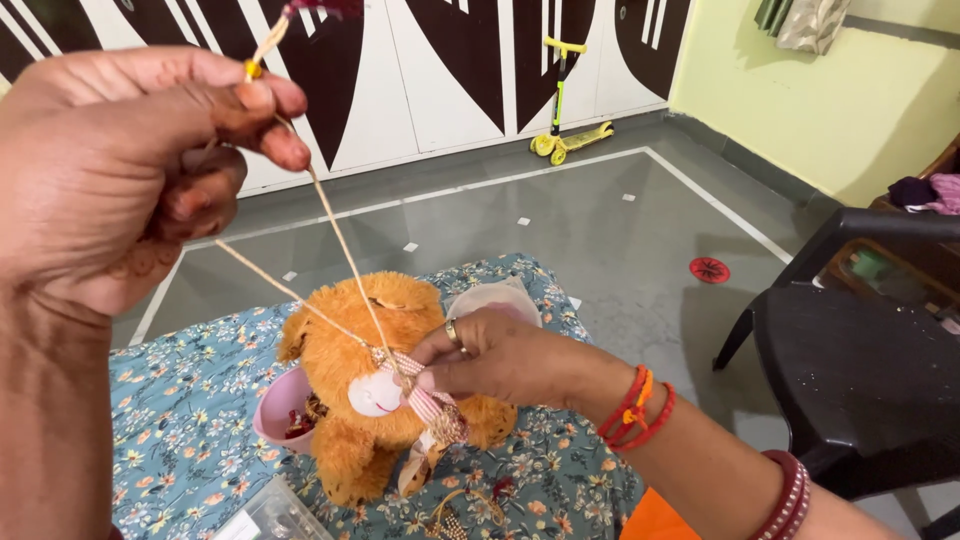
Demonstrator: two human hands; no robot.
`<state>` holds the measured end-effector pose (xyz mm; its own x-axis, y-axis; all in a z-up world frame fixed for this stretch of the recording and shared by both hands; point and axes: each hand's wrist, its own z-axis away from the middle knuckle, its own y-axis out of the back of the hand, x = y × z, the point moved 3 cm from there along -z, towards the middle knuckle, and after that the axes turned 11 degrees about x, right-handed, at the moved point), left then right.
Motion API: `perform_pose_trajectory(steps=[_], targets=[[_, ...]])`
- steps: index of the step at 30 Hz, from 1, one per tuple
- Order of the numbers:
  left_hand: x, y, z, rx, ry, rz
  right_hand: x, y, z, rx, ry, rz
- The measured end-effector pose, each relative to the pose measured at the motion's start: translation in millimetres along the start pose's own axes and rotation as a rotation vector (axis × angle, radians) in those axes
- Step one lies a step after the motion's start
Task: The person retrieves several small jewelry items from plastic containers on a shelf, then places necklaces and a red string around a teddy bear's neck on a bed. The person adjusts the items on the bear and briefly handles a smartphone.
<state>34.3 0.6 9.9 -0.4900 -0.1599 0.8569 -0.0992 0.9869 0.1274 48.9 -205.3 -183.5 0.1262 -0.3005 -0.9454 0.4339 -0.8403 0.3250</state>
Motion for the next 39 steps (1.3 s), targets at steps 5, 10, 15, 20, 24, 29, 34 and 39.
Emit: perform_pose_trajectory(steps=[5, 10, 15, 20, 24, 29, 34, 39], targets=[[-13.3, 7.4, -1.2, -0.022, 0.066, -0.042, -2.3, 4.1, 3.1, 0.049, 0.098, 0.158], [-23.8, 10.4, -1.8, -0.088, 0.101, -0.145, -2.1, 4.6, 3.3, 0.094, 0.140, -0.002], [-29.9, 17.8, 0.4, -0.094, 0.117, -0.278, -4.8, 5.6, 6.0, 0.252, 0.118, -0.008], [-37.5, 27.2, 3.5, -0.199, -0.060, -0.296, -7.3, 7.0, 6.7, 0.368, 0.154, 0.196], [-43.8, 36.2, 3.4, -0.256, -0.159, -0.248, 0.6, 3.7, 4.6, 0.273, 0.146, 0.215], [-52.6, 36.6, 3.8, -0.272, -0.051, -0.231, 16.6, -5.6, -3.5, 0.047, 0.067, 0.084], [-57.7, 27.0, 0.5, -0.214, 0.200, -0.103, 14.2, -5.1, -3.7, -0.138, 0.066, -0.225], [-46.7, 19.4, 2.3, -0.074, 0.227, -0.207, -2.3, 1.4, 1.7, -0.138, 0.024, -0.373]])
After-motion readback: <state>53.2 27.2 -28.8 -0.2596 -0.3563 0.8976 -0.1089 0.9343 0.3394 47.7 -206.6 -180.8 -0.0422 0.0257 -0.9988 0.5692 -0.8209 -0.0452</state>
